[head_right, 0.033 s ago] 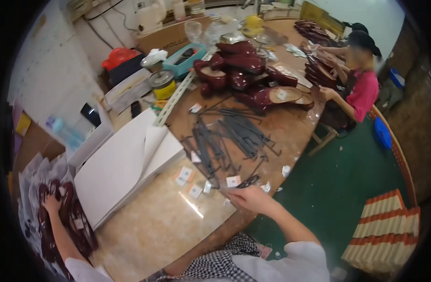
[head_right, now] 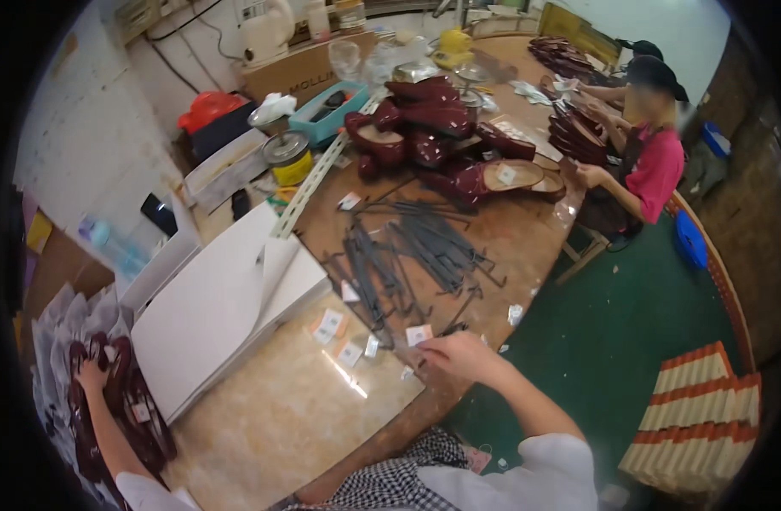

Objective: The person cleans the interior of maroon patent leather flats using a white cloth. They repeatedly pick up shoes, wipe the insoles, and place them back on the table. The person also handles white tissue paper and shoe boxes, preparing them for packaging.

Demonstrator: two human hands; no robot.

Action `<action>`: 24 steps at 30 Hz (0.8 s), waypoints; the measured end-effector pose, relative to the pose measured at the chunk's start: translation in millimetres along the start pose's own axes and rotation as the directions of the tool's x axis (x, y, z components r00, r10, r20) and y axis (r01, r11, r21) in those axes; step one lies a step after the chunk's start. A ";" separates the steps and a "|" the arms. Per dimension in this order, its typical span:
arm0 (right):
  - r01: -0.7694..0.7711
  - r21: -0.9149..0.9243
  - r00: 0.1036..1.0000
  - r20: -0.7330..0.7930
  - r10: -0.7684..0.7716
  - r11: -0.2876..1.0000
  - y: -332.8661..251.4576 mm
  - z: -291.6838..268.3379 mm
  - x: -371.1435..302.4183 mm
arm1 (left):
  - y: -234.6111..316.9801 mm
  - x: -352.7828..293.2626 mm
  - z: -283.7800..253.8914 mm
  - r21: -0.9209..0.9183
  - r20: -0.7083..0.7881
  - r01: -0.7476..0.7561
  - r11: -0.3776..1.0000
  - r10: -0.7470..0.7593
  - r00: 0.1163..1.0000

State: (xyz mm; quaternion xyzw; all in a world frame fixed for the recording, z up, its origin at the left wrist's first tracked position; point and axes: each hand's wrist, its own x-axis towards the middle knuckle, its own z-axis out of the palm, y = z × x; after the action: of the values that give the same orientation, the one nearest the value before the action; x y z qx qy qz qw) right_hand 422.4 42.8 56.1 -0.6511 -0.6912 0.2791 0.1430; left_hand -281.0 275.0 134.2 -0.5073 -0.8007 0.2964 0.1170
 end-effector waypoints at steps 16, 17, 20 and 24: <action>-0.546 -0.485 0.789 -0.572 0.224 0.683 123.6 -233.4 319.4 | 95.5 -119.0 -48.7 -0.254 -0.755 -0.569 0.782 0.208 0.622; -0.497 -0.463 0.787 -0.597 0.156 0.734 128.7 -232.5 315.0 | 111.4 -141.4 -58.8 -0.276 -0.727 -0.599 0.752 0.243 0.642; -0.452 -0.344 0.677 -0.733 0.065 0.823 113.3 -225.7 291.7 | 160.6 -205.5 -65.7 -0.409 -0.687 -0.745 0.527 0.359 0.632; -0.231 -0.148 0.511 -0.859 -0.009 0.962 59.8 -197.1 212.4 | 239.2 -287.3 -85.5 -0.677 -0.621 -0.735 0.041 0.505 0.600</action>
State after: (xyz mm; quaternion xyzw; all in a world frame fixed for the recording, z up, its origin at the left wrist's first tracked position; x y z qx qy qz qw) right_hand 558.4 290.0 145.0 -0.7593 -0.5168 -0.1545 0.3640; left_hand 70.0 126.1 93.0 -0.8046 -0.4983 -0.2237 -0.2331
